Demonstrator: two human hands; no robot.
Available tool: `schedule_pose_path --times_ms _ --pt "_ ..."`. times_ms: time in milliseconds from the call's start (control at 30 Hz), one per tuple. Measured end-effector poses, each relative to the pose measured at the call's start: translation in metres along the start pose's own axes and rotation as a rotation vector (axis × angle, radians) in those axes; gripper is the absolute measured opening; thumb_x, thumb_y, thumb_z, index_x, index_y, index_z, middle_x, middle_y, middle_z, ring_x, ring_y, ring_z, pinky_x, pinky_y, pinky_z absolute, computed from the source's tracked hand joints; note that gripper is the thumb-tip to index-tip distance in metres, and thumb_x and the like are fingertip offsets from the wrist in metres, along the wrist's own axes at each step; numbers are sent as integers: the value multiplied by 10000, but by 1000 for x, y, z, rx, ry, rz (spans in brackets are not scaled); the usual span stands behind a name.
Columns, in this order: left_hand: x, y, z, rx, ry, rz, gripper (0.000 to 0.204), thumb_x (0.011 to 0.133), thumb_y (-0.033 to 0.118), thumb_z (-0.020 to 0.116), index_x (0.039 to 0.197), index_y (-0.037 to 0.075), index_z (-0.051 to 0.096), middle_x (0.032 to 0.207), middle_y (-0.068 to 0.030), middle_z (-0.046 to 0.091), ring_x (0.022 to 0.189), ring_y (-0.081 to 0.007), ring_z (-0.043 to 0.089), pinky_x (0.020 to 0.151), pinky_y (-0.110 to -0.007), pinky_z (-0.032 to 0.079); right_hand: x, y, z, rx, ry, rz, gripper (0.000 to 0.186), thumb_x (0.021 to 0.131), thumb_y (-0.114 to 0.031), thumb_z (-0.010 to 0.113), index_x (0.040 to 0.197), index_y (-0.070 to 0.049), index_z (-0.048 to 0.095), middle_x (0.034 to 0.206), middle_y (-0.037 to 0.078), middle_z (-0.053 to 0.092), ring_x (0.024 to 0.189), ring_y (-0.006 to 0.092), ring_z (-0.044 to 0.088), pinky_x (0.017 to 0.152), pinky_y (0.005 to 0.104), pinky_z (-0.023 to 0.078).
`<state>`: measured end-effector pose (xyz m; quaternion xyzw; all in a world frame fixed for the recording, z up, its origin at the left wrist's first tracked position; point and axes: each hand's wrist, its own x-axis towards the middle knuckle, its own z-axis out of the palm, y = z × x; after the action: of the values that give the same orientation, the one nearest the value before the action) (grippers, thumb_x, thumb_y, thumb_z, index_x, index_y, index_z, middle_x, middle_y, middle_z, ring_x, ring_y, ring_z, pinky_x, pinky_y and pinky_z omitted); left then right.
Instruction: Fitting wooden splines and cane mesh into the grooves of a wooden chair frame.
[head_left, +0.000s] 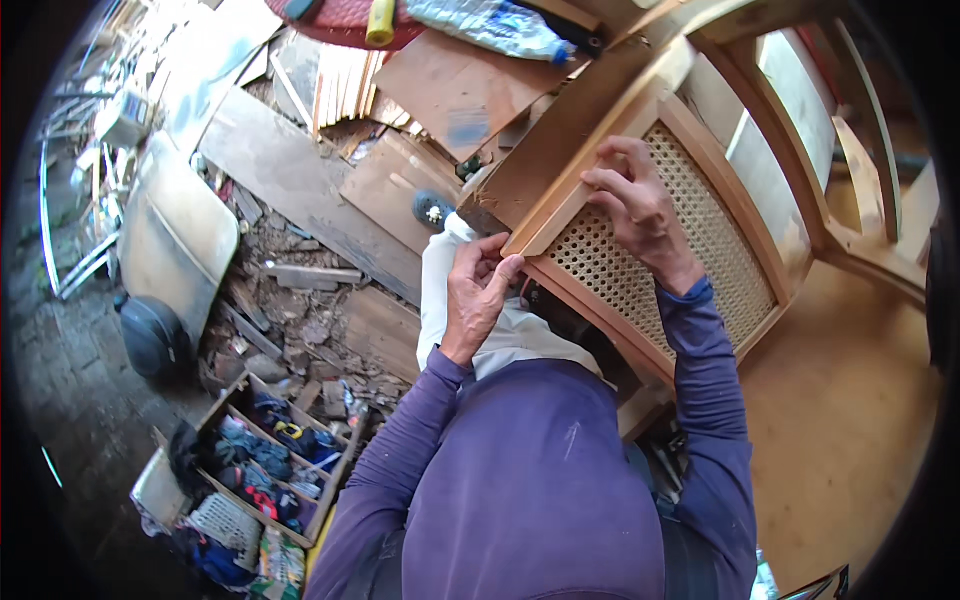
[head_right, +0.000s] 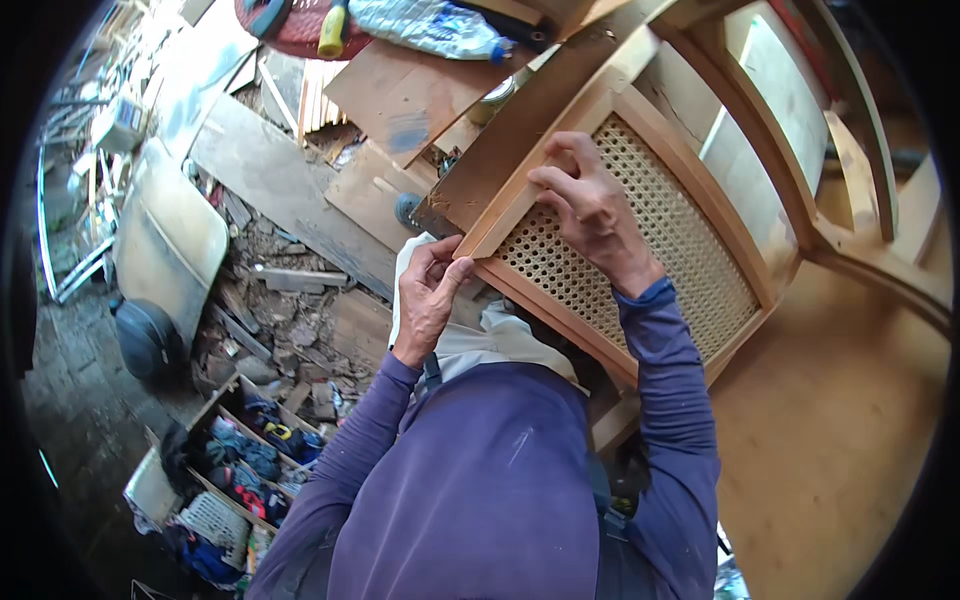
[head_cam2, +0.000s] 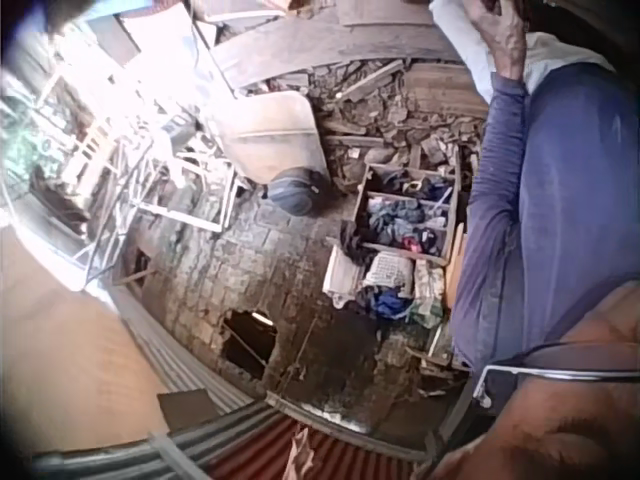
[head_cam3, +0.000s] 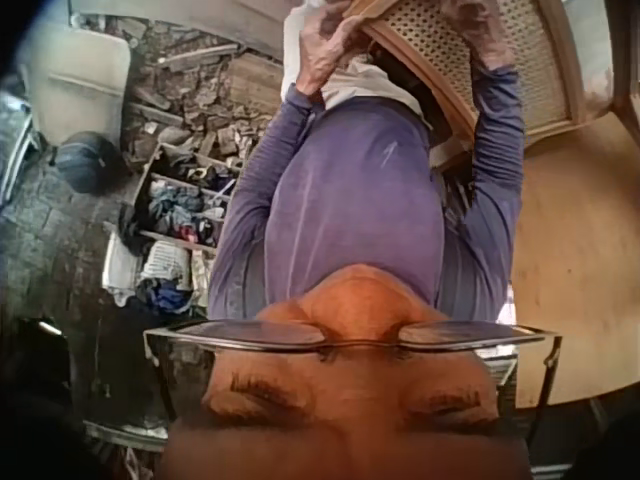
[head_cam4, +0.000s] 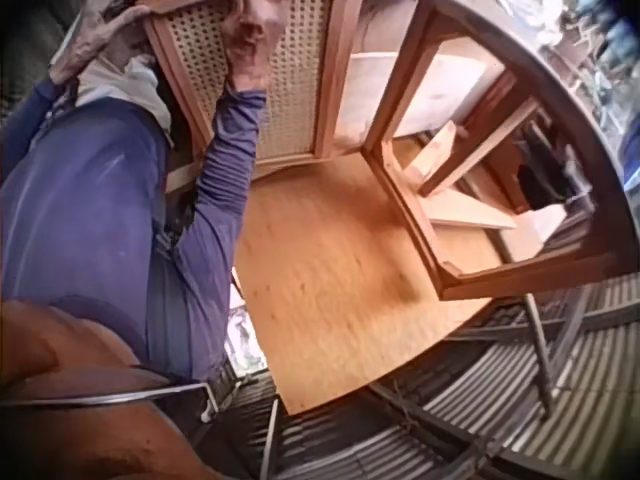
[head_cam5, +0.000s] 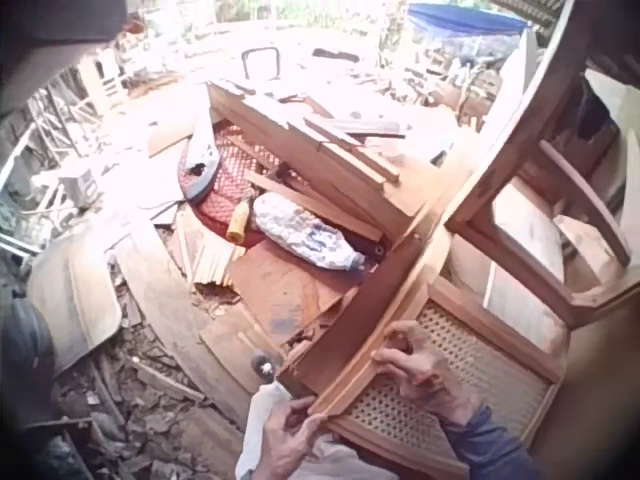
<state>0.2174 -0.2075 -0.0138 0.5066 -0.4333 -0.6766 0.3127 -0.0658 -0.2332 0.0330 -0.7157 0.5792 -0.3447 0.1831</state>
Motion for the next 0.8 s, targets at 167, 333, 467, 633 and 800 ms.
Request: schedule_pose_path --times_ms 167,333,467,633,800 --pt "-5 24 -5 564 153 470 345 1062 59 744 1396 -5 685 1130 -96 694 945 -179 678 843 -327 574 -1 -1 -2 29 16 -35 259 883 81 795 1108 -21 717 1336 157 585 1067 303 737 872 387 626" --pt "10 57 25 926 -44 894 486 964 82 800 1440 82 701 1144 -171 642 1005 -339 663 857 -445 576 -16 1 9 -34 73 -37 229 891 -32 790 1100 -46 700 1339 185 597 1176 408 706 988 458 617" --pt "27 63 49 1052 -77 903 568 956 126 820 1502 92 669 1224 -189 640 1063 -360 680 875 -448 588 -12 -9 8 -29 95 -32 179 938 -83 745 1097 -23 688 1357 214 595 1207 424 707 947 459 637" --pt "36 51 58 1064 -47 891 577 963 129 800 1524 99 666 1195 -188 650 1062 -370 689 872 -460 588 -14 -4 11 -39 123 -25 175 895 -59 751 1050 -16 682 1367 209 595 1211 414 697 921 453 669" --pt "42 49 56 1051 -39 967 561 952 50 781 1505 89 696 1158 -181 659 1020 -354 696 857 -453 589 -18 -7 -19 -317 543 91 341 875 16 832 1197 -23 727 1372 175 634 1227 387 653 1081 493 559"
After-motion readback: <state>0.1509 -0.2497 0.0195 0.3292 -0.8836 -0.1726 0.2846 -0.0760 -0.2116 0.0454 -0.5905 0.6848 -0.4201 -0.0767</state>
